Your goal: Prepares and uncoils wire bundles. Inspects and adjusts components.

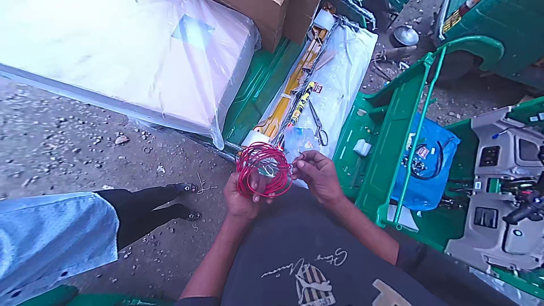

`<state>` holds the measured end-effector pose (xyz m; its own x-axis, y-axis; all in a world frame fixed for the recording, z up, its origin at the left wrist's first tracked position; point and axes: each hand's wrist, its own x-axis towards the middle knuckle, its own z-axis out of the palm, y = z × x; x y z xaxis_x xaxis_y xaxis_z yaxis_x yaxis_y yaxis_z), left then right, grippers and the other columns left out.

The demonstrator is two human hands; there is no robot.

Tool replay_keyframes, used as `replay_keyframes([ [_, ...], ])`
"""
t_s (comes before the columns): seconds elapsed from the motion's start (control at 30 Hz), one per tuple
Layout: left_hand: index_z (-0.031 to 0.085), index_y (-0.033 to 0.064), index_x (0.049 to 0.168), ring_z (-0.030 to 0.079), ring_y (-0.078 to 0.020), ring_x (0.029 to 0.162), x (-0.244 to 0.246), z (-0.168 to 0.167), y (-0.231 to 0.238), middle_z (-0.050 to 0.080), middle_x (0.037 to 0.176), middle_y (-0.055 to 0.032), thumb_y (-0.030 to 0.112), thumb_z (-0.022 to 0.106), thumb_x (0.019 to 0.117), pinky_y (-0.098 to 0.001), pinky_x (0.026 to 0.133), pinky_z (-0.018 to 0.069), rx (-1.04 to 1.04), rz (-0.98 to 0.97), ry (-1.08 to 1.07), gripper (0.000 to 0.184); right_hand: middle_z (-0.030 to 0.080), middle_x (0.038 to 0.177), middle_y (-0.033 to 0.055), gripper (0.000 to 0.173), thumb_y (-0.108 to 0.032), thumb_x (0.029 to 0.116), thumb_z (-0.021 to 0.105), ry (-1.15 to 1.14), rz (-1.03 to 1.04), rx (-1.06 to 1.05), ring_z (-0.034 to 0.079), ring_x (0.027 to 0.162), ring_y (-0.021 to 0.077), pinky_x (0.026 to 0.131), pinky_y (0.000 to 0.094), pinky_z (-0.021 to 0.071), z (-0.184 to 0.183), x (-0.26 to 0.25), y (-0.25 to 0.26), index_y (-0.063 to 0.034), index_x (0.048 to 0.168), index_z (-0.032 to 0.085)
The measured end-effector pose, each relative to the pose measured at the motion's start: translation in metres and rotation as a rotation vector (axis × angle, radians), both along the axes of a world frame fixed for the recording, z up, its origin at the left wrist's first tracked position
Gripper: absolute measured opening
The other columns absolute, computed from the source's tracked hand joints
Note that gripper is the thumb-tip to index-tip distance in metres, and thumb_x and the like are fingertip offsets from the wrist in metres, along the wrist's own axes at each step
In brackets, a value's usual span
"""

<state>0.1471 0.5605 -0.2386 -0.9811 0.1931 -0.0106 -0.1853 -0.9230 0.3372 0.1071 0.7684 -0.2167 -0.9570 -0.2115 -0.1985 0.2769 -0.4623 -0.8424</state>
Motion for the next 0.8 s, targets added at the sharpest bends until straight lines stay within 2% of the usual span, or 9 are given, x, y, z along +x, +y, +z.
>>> replay_keyframes([
  [0.17,0.067,0.0120,0.070,0.060,-0.0151,0.051,-0.006,0.000,0.013,0.057,0.056,0.0011,0.040,0.052,0.0979,-0.0351,0.055,0.0545,0.013,-0.025,-0.007,0.043,0.072,0.092,0.0162,0.012,0.007,0.0924,0.067,-0.069,0.007,-0.073,0.073,0.079,0.0203,0.078,0.0381,0.0636,-0.001,-0.001,-0.005,0.0023,0.104,0.068],
  [0.27,0.072,0.0101,0.080,0.061,-0.0142,0.051,-0.010,0.000,0.021,0.058,0.056,0.0003,0.041,0.046,0.1011,-0.0333,0.053,0.0550,-0.054,-0.040,-0.048,0.045,0.071,0.104,0.0188,0.022,-0.003,0.0958,0.066,-0.272,0.135,-0.273,0.072,0.093,0.0246,0.087,0.0427,0.0607,-0.013,-0.004,-0.007,-0.0020,0.118,0.064],
  [0.3,0.073,0.0090,0.088,0.061,-0.0143,0.050,-0.010,-0.001,0.022,0.059,0.056,-0.0006,0.040,0.042,0.1022,-0.0334,0.053,0.0558,-0.094,-0.036,-0.063,0.046,0.070,0.107,0.0189,0.026,-0.008,0.0964,0.067,-0.291,0.177,-0.299,0.071,0.096,0.0253,0.089,0.0433,0.0595,-0.017,-0.005,-0.007,-0.0041,0.122,0.062],
  [0.33,0.073,0.0094,0.088,0.061,-0.0142,0.050,-0.011,-0.001,0.023,0.059,0.056,-0.0014,0.040,0.042,0.1023,-0.0332,0.053,0.0557,-0.131,-0.029,-0.082,0.046,0.070,0.108,0.0192,0.027,-0.009,0.0967,0.067,-0.282,0.207,-0.295,0.071,0.097,0.0260,0.090,0.0432,0.0593,-0.019,-0.007,-0.007,-0.0048,0.122,0.061],
  [0.4,0.073,0.0086,0.090,0.062,-0.0139,0.049,-0.012,0.000,0.022,0.061,0.056,-0.0022,0.038,0.046,0.1013,-0.0334,0.053,0.0575,-0.180,-0.012,-0.084,0.042,0.072,0.107,0.0200,0.020,-0.005,0.0972,0.065,-0.236,0.233,-0.226,0.073,0.098,0.0266,0.091,0.0429,0.0596,-0.018,-0.012,-0.006,-0.0033,0.117,0.061],
  [0.5,0.075,0.0003,0.111,0.062,-0.0126,0.052,-0.013,0.000,0.021,0.070,0.071,-0.0078,0.040,0.042,0.1032,-0.0317,0.056,0.0588,-0.263,-0.030,-0.043,0.052,0.074,0.102,0.0162,0.016,-0.002,0.0973,0.064,-0.113,0.236,-0.042,0.072,0.094,0.0196,0.090,0.0384,0.0600,-0.018,-0.016,0.000,0.0035,0.111,0.070],
  [0.57,0.076,-0.0002,0.108,0.065,-0.0136,0.058,-0.014,-0.003,0.019,0.075,0.087,-0.0128,0.040,0.037,0.1052,-0.0313,0.061,0.0598,-0.317,-0.038,-0.025,0.056,0.074,0.105,0.0147,0.021,0.002,0.0982,0.059,-0.020,0.254,0.110,0.072,0.095,0.0178,0.089,0.0367,0.0603,-0.016,-0.018,0.006,0.0044,0.116,0.070],
  [0.67,0.077,0.0014,0.101,0.071,-0.0191,0.065,-0.014,-0.005,0.016,0.076,0.085,-0.0149,0.041,0.033,0.1056,-0.0354,0.067,0.0621,-0.351,-0.039,-0.043,0.060,0.071,0.118,0.0178,0.036,0.003,0.0989,0.056,0.097,0.206,0.377,0.072,0.098,0.0257,0.089,0.0410,0.0618,-0.008,-0.021,0.018,0.0018,0.134,0.063],
  [0.8,0.078,0.0016,0.100,0.070,-0.0187,0.063,-0.013,-0.005,0.011,0.075,0.082,-0.0141,0.041,0.031,0.1060,-0.0349,0.065,0.0623,-0.323,-0.056,-0.071,0.061,0.070,0.121,0.0198,0.037,0.007,0.0940,0.061,0.375,0.117,0.442,0.072,0.100,0.0314,0.091,0.0463,0.0623,-0.006,-0.015,0.027,0.0038,0.131,0.062],
])
